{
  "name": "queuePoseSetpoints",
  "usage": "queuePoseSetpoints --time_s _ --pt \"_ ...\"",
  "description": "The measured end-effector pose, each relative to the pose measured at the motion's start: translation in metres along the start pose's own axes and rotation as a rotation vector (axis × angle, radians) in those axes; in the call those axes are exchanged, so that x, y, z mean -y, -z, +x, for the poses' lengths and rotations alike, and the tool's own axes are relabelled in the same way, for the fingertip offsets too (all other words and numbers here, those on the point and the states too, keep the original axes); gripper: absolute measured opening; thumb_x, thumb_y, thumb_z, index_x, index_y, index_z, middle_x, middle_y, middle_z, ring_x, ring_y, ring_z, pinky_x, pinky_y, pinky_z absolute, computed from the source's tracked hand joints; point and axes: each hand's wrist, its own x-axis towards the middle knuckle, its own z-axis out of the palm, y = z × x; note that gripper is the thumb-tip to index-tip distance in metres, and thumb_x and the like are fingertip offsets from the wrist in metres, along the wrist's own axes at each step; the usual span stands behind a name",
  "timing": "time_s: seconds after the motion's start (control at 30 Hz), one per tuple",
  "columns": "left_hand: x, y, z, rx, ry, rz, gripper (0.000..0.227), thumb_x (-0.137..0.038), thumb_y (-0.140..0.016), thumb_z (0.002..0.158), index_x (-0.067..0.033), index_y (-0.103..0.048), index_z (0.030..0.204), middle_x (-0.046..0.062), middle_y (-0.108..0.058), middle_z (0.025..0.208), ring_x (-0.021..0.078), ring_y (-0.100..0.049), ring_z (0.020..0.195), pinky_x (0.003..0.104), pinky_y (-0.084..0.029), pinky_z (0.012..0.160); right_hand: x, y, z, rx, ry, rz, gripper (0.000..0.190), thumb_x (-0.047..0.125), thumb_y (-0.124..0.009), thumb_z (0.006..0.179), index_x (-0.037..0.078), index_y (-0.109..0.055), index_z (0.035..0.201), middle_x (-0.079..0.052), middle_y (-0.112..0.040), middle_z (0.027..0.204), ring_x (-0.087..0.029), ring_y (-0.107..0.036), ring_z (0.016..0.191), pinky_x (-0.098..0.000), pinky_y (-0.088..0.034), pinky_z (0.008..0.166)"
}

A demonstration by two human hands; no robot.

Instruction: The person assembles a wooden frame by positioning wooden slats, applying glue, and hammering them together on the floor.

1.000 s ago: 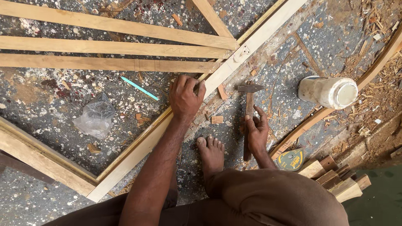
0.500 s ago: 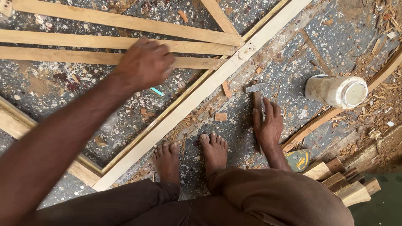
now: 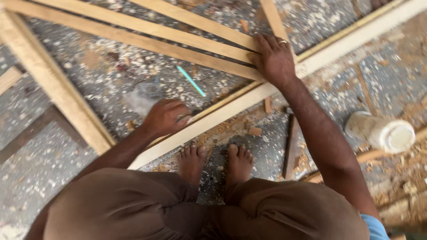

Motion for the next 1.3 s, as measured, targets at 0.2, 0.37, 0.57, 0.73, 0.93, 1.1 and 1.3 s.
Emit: queuePoseSetpoints --time_s 0.2,0.37,0.57,0.73,0.93,1.1,1.3 --pt "0.013 0.019 0.006 -0.360 -0.093 0.124 0.016 -0.024 -0.075 0.091 -0.0094 -0.072 0.099 0.008 -0.071 0.096 0.0247 -0.070 0.086 0.042 -0.059 0.077 0.011 0.018 0.037 0.135 -0.111 0.077 0.034 0.035 -0.084 0.091 0.009 -0.074 0.110 -0.012 -0.076 0.100 -0.031 -0.072 0.087 -0.0457 -0.056 0.079" --pt "0.077 0.057 0.025 -0.799 0.191 -0.009 0.010 -0.020 -0.072 0.098 -0.0094 -0.072 0.098 0.008 -0.074 0.092 0.0197 -0.073 0.077 0.035 -0.060 0.067 0.025 0.078 0.033 0.116 -0.110 0.148 0.038 0.037 -0.079 0.096 0.004 -0.072 0.113 -0.013 -0.076 0.099 -0.021 -0.070 0.071 -0.0398 -0.059 0.065" --pt "0.238 0.083 0.023 -1.402 0.694 -0.416 0.017 -0.019 -0.073 0.094 -0.0017 -0.071 0.094 0.012 -0.077 0.086 0.0175 -0.071 0.070 0.032 -0.056 0.060 0.044 0.134 0.057 0.547 -0.040 0.058 0.044 0.037 -0.058 0.103 0.005 -0.059 0.132 -0.012 -0.071 0.068 -0.018 -0.059 0.039 -0.0305 -0.047 0.033" --pt "0.302 0.077 0.021 -1.569 0.792 -1.172 0.029 -0.023 -0.072 0.090 0.0038 -0.067 0.099 0.019 -0.076 0.087 0.0240 -0.073 0.069 0.031 -0.062 0.054 0.089 0.088 0.088 0.420 0.137 0.007 0.037 0.026 -0.059 0.105 0.015 -0.063 0.140 -0.010 -0.071 0.071 -0.018 -0.049 0.034 -0.0326 -0.042 0.028" --pt "0.307 0.092 0.020 -1.503 0.730 -1.241 0.034 -0.026 -0.074 0.087 0.0022 -0.067 0.104 0.018 -0.079 0.087 0.0203 -0.079 0.069 0.024 -0.060 0.049 0.124 0.008 0.100 0.357 0.075 0.162 0.037 0.017 -0.061 0.106 0.010 -0.061 0.142 -0.016 -0.077 0.087 -0.013 -0.054 0.039 -0.0314 -0.048 0.030" --pt "0.302 0.105 0.023 -1.500 0.682 -1.182 0.024 -0.022 -0.076 0.089 0.0012 -0.072 0.089 0.016 -0.076 0.078 0.0171 -0.069 0.055 0.024 -0.054 0.041 0.131 -0.015 0.103 0.243 0.160 0.232 0.036 0.016 -0.063 0.104 0.011 -0.062 0.140 -0.021 -0.077 0.101 -0.011 -0.061 0.050 -0.0297 -0.053 0.037" --pt "0.300 0.098 0.023 -1.483 0.736 -1.216 0.020 -0.021 -0.073 0.092 -0.0065 -0.070 0.080 0.010 -0.073 0.075 0.0135 -0.070 0.056 0.024 -0.054 0.042 0.137 -0.017 0.116 0.295 0.158 0.036 0.040 0.024 -0.063 0.106 0.020 -0.060 0.147 -0.012 -0.076 0.089 -0.012 -0.056 0.043 -0.0314 -0.049 0.033"
